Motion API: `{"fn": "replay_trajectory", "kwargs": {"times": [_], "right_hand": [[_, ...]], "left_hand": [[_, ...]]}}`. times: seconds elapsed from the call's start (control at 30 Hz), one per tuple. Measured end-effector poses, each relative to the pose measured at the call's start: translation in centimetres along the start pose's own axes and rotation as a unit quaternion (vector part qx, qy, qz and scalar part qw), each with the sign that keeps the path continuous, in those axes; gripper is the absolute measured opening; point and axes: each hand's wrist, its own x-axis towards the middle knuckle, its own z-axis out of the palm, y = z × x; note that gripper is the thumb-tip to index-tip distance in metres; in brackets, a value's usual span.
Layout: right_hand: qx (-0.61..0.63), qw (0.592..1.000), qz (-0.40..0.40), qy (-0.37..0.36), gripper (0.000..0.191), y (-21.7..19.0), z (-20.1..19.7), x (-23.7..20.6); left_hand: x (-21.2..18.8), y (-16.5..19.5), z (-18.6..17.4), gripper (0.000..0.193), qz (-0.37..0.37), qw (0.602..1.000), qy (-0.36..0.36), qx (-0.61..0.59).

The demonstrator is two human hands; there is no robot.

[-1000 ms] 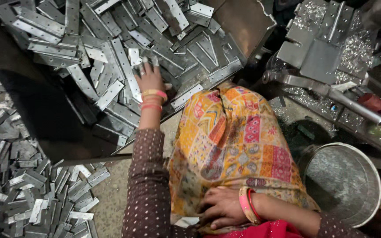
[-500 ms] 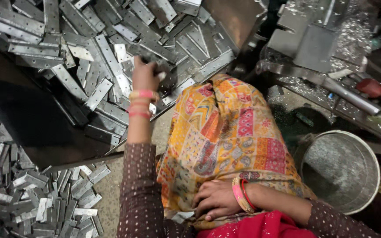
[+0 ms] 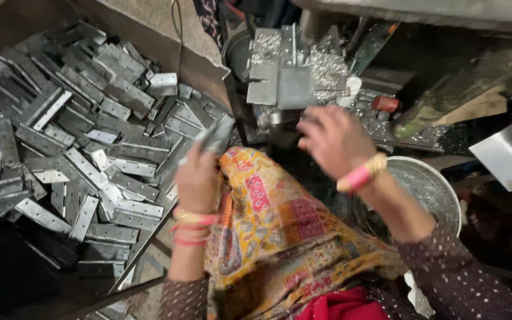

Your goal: The person sits on the floor and repeatedly picks up metal brackets from a pile, places them into a press machine, and operates the lever to process them. The processed brackets are then dropped into a nearby container.

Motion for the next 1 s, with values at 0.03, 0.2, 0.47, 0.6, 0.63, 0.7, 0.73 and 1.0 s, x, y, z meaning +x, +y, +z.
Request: {"fn": "replay_trajectory", "kwargs": {"times": [0.03, 0.2, 0.47, 0.6, 0.63, 0.7, 0.73, 1.0], "right_hand": [[-0.019, 0.998, 0.063, -0.01, 0.034, 1.7, -0.1, 0.4], [0.038, 0.892, 0.255, -0.371, 0.051, 6.4, 2.0, 2.6], [0.053, 0.844, 0.325, -0.423, 0.043, 8.4, 7.5, -1.7], [0.064, 0.834, 0.341, -0.428, 0.035, 8.5, 12.2, -6.7], [0.054, 0.837, 0.339, -0.426, 0.035, 8.3, 13.6, -8.3], [0.059, 0.85, 0.324, -0.412, 0.031, 7.3, 16.0, -11.7], [0.06, 0.857, 0.315, -0.403, 0.029, 6.7, 17.0, -13.3], [0.19, 0.834, 0.422, -0.3, 0.044, 2.8, 17.8, -16.6]], "left_hand": [[1.4, 2.0, 1.2, 0.02, 0.042, 0.999, 0.012, 0.01], [8.5, 9.3, 11.2, 0.023, 0.214, 0.976, 0.003, 0.025], [11.3, 11.5, 19.2, 0.029, 0.019, 0.988, -0.146, 0.036], [11.4, 12.1, 19.0, 0.027, -0.009, 0.987, -0.141, 0.072], [11.4, 12.3, 19.0, 0.027, -0.016, 0.989, -0.134, 0.066], [11.4, 12.6, 19.1, 0.029, -0.031, 0.991, -0.121, 0.052], [11.4, 12.6, 19.2, 0.028, -0.026, 0.991, -0.118, 0.06], [11.4, 11.4, 19.2, 0.035, 0.009, 0.995, 0.001, 0.096]]}}
